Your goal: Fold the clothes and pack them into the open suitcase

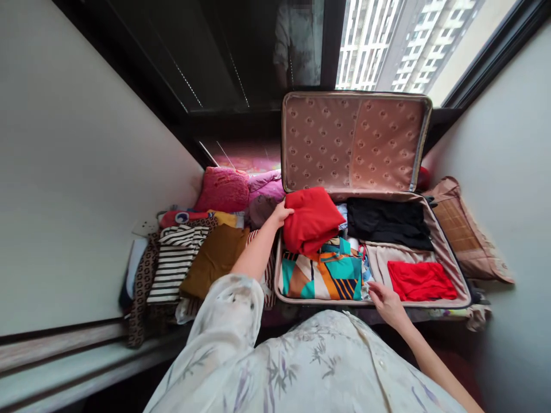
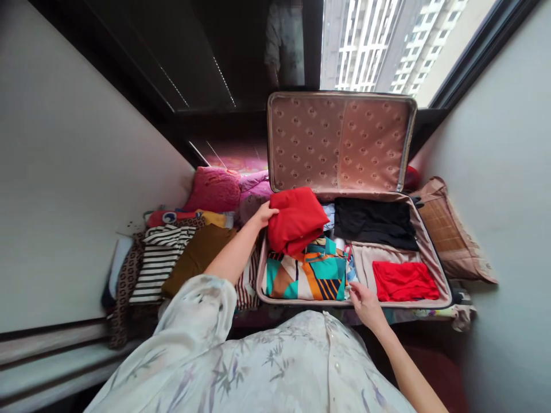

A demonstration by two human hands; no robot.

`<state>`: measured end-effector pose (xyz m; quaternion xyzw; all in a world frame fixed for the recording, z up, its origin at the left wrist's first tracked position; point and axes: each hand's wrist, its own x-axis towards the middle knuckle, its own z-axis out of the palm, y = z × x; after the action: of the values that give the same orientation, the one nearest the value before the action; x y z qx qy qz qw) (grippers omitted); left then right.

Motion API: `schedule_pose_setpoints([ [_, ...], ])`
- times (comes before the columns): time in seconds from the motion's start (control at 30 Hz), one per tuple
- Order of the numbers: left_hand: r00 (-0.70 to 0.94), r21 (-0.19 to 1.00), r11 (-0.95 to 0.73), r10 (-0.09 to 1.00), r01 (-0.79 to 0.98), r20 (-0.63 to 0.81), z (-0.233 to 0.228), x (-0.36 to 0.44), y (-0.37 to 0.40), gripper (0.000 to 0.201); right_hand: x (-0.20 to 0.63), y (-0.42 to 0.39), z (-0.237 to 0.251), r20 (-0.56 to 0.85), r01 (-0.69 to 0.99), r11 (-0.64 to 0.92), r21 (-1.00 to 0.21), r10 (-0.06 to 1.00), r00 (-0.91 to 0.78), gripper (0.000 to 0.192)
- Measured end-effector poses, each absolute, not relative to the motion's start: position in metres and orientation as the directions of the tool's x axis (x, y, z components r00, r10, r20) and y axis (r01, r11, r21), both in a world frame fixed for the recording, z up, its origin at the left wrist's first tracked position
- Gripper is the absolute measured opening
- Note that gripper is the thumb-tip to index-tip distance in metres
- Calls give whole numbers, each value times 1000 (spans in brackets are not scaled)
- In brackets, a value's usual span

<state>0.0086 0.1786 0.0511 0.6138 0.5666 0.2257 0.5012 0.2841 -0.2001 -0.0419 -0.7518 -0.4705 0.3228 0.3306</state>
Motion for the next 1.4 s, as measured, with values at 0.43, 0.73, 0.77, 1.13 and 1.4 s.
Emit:
schedule_pose_setpoints([
  [0.43, 166, 340, -109, 976, 934, -144, -73, 86, 122, 88, 302, -231, -34, -203, 473, -421, -774, 872, 445, 41],
  [0.73, 294, 321, -247, 950, 914, -104, -78, 71, 129, 83, 299, -229, -37, -201, 494, -397, -773, 893, 403, 41],
  [0.77, 328, 323, -288, 942, 902, -77, -72, 75, 131, 84, 300, -228, -38, -208, 496, -398, -772, 895, 395, 41],
  [1.13, 620, 376, -494, 652, 784, -436, -73, 136, 205, 82, 296, -228, -42, -218, 694, -407, -594, 912, 348, 43],
  [1.4, 708, 456, -602, 700, 656, -94, -45, 92, 124, 67, 311, -222, -55, -179, 795, -335, -505, 942, 283, 42],
])
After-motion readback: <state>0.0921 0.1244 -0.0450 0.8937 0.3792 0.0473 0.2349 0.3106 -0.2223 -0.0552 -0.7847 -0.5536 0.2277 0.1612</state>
